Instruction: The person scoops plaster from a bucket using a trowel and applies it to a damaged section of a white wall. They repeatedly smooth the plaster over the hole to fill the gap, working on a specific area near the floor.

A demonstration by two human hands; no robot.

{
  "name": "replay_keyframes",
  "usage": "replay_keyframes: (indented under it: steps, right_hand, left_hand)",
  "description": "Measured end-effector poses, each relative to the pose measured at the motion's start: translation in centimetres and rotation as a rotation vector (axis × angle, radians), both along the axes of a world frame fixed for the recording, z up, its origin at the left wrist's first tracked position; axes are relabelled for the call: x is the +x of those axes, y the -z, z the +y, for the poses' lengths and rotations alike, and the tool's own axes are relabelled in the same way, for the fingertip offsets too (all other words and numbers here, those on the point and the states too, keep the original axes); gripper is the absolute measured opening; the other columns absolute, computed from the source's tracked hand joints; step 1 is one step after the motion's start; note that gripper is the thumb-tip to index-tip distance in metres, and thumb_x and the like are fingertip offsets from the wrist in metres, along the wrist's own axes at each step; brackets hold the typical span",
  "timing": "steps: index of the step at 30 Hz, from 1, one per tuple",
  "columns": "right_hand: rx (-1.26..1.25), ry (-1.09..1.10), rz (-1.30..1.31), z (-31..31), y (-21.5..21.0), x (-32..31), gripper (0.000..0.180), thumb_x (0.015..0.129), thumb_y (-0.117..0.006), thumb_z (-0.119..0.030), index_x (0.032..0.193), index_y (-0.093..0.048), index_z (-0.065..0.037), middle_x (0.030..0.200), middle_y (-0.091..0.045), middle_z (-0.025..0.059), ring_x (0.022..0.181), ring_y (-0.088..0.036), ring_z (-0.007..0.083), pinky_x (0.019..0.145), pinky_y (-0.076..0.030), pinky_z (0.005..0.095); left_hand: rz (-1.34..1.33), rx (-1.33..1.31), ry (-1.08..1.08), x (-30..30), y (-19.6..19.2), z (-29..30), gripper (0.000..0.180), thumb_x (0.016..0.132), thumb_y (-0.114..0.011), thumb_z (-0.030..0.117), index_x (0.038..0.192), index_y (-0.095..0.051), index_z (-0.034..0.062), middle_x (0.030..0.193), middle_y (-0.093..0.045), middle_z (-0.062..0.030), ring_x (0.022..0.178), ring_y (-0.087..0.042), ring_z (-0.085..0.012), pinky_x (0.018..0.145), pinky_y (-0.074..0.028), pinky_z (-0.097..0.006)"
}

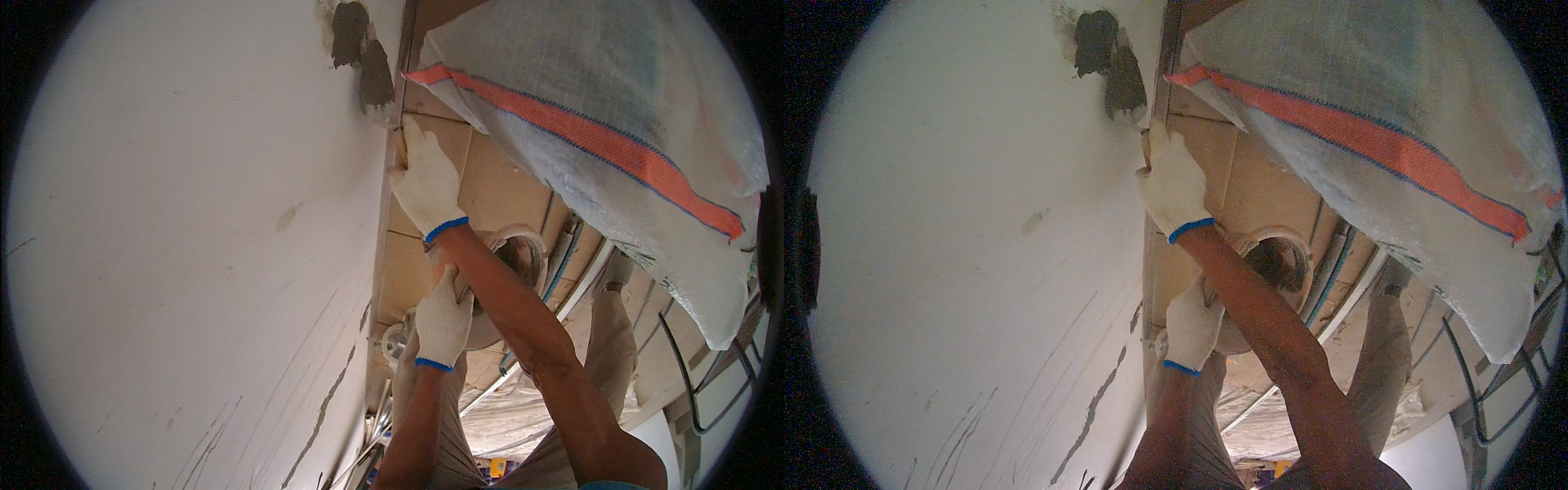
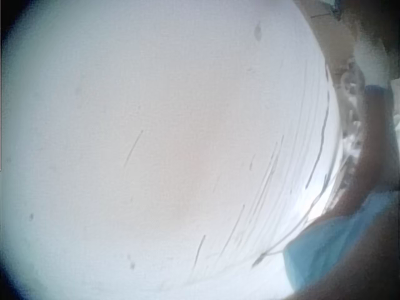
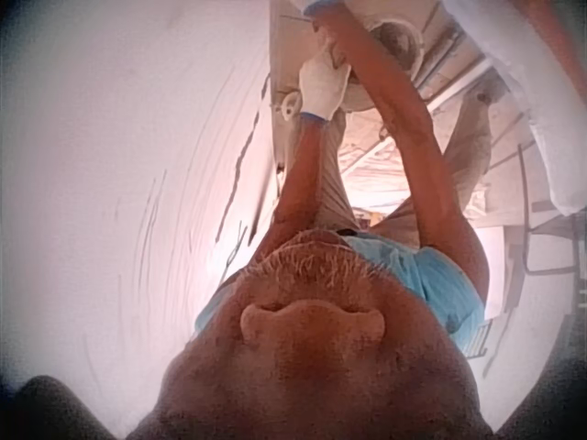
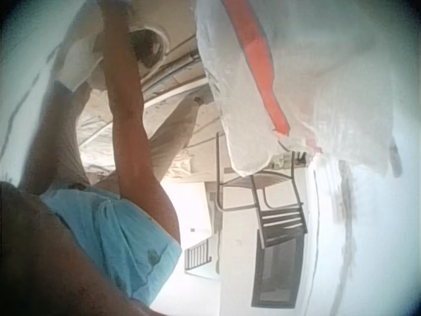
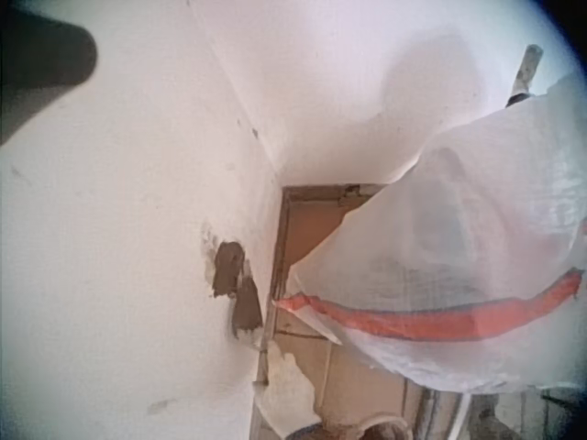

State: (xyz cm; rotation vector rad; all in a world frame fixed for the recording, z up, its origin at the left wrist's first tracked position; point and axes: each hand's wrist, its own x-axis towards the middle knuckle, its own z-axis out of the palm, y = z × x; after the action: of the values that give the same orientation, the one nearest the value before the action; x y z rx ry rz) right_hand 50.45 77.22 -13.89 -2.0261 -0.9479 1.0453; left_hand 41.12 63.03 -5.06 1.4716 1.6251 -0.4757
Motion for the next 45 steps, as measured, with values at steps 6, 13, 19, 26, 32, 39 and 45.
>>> replay_keyframes:
  steps: [6, 13, 19, 26, 32, 39, 45]
  right_hand:
    - [0.123, 0.093, 0.1, 1.1, 0.8, -0.9, 0.079, 0.08, -0.077, -0.013, 0.151, -0.043, -0.007, 0.119, -0.061, 0.0235, 0.108, -0.065, 0.0454, 0.089, -0.054, 0.0529]
    - [0.109, 0.057, 0.204, 0.8, 0.0, -1.3, 0.077, 0.078, -0.079, -0.011, 0.149, -0.05, -0.002, 0.122, -0.064, 0.0227, 0.115, -0.064, 0.0423, 0.095, -0.052, 0.0464]
    - [0.124, -0.023, 0.189, -3.0, -0.4, 0.1, 0.072, 0.077, -0.078, -0.012, 0.144, -0.053, -0.005, 0.118, -0.064, 0.0242, 0.113, -0.063, 0.0464, 0.093, -0.052, 0.0522]
    - [0.121, 0.04, 0.261, -1.5, -0.8, 2.1, 0.069, 0.076, -0.081, -0.013, 0.14, -0.056, -0.004, 0.121, -0.066, 0.0257, 0.116, -0.063, 0.0467, 0.096, -0.052, 0.0518]
    - [0.17, 0.076, 0.204, 0.2, -1.7, -0.4, 0.077, 0.075, -0.081, -0.01, 0.145, -0.053, 0.0, 0.121, -0.068, 0.0236, 0.116, -0.065, 0.0432, 0.1, -0.052, 0.0437]
    - [0.059, 0.004, 0.378, -4.3, -4.7, -2.6, 0.081, 0.075, -0.081, -0.008, 0.15, -0.048, -0.002, 0.125, -0.063, 0.0238, 0.119, -0.063, 0.0415, 0.101, -0.051, 0.045]
    - [0.246, 0.179, 0.227, -0.7, -2.4, -1.4, 0.083, 0.075, -0.082, -0.009, 0.15, -0.048, -0.002, 0.12, -0.063, 0.0233, 0.116, -0.063, 0.042, 0.099, -0.051, 0.0462]
  left_hand:
    - [0.009, -0.027, 0.003, 0.3, -0.2, 0.2, 0.05, 0.093, -0.067, 0.02, 0.14, -0.059, 0.0069, 0.105, -0.073, -0.03, 0.099, -0.07, -0.0483, 0.083, -0.055, -0.056]
    - [0.051, -0.049, 0.041, -0.4, 0.4, -0.2, 0.044, 0.094, -0.065, 0.02, 0.137, -0.062, 0.0074, 0.102, -0.073, -0.0295, 0.098, -0.07, -0.0482, 0.083, -0.056, -0.056]
    - [0.026, -0.011, 0.031, 0.4, -0.2, 0.3, 0.043, 0.093, -0.069, 0.028, 0.129, -0.065, 0.0036, 0.098, -0.073, -0.0288, 0.095, -0.071, -0.048, 0.08, -0.055, -0.057]
    - [0.028, -0.02, 0.047, 0.4, 0.0, -0.1, 0.058, 0.093, -0.065, 0.022, 0.148, -0.054, 0.0058, 0.103, -0.073, -0.03, 0.097, -0.07, -0.049, 0.083, -0.055, -0.057]
    - [0.052, -0.016, 0.156, 0.0, 0.6, -0.6, 0.042, 0.094, -0.067, 0.024, 0.13, -0.063, 0.0044, 0.1, -0.074, -0.0259, 0.096, -0.07, -0.0474, 0.084, -0.056, -0.054]
    - [-0.155, 0.216, -0.078, -5.4, 5.6, -7.2, 0.021, 0.093, -0.067, 0.02, 0.105, -0.072, 0.0038, 0.099, -0.075, -0.0186, 0.101, -0.07, -0.041, 0.087, -0.056, -0.048]
    - [0.067, -0.056, 0.176, -1.3, 1.3, -1.9, 0.026, 0.094, -0.068, 0.023, 0.109, -0.069, 0.0026, 0.108, -0.074, -0.0217, 0.106, -0.069, -0.0403, 0.088, -0.054, -0.05]
